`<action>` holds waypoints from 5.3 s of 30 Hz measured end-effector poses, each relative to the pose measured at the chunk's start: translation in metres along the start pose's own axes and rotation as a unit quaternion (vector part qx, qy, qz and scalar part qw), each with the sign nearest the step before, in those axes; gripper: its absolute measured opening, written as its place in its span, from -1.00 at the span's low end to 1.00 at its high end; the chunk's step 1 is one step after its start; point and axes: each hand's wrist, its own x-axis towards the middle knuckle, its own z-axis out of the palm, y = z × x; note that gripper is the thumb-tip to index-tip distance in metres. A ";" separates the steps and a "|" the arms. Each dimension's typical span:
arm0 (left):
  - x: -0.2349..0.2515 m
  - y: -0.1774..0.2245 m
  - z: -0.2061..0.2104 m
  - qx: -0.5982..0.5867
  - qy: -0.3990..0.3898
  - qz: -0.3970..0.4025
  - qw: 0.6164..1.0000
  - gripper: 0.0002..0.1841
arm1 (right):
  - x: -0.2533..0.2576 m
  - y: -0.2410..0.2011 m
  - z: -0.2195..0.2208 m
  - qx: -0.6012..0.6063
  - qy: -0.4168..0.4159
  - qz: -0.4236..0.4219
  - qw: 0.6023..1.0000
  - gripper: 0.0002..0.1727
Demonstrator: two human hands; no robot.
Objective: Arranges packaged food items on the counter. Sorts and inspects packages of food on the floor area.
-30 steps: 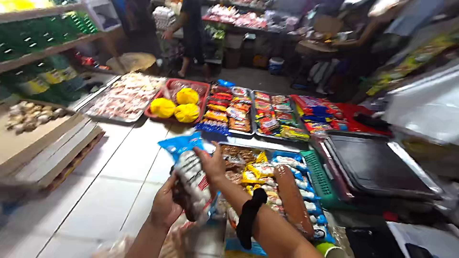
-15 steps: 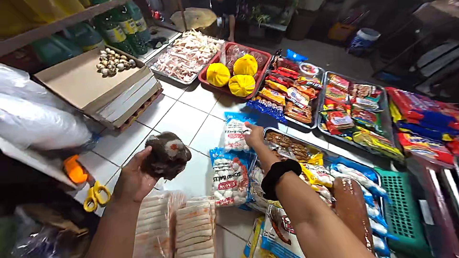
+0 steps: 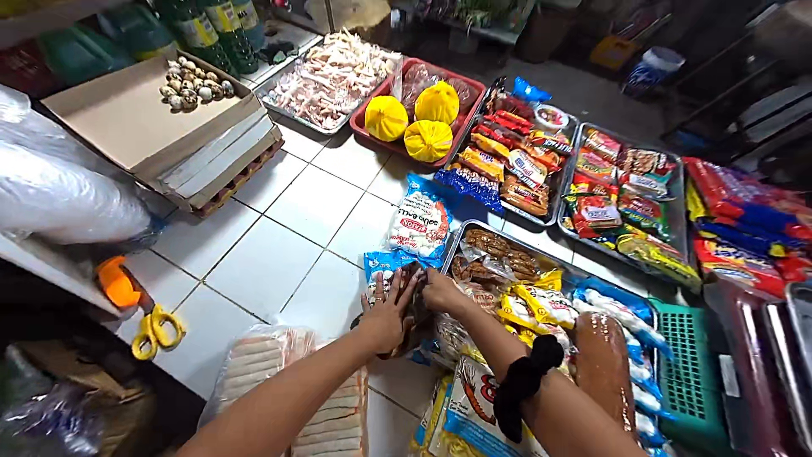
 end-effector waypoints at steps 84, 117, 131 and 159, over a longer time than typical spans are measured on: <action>-0.042 0.020 -0.078 -0.200 0.437 0.178 0.858 0.03 | -0.036 -0.071 0.000 0.463 -0.002 -0.327 0.824 -0.39; 0.129 -0.055 -0.099 -0.459 0.086 -0.019 0.884 -0.49 | 0.051 -0.003 -0.048 0.085 0.171 -0.009 0.982 0.14; 0.045 -0.049 -0.091 -0.461 0.032 -0.051 0.885 -0.51 | -0.003 -0.011 0.015 0.214 0.094 -0.014 0.972 0.17; 0.050 0.046 -0.072 0.159 0.116 -0.015 0.980 0.36 | -0.167 0.236 -0.038 0.102 0.278 0.307 0.904 0.57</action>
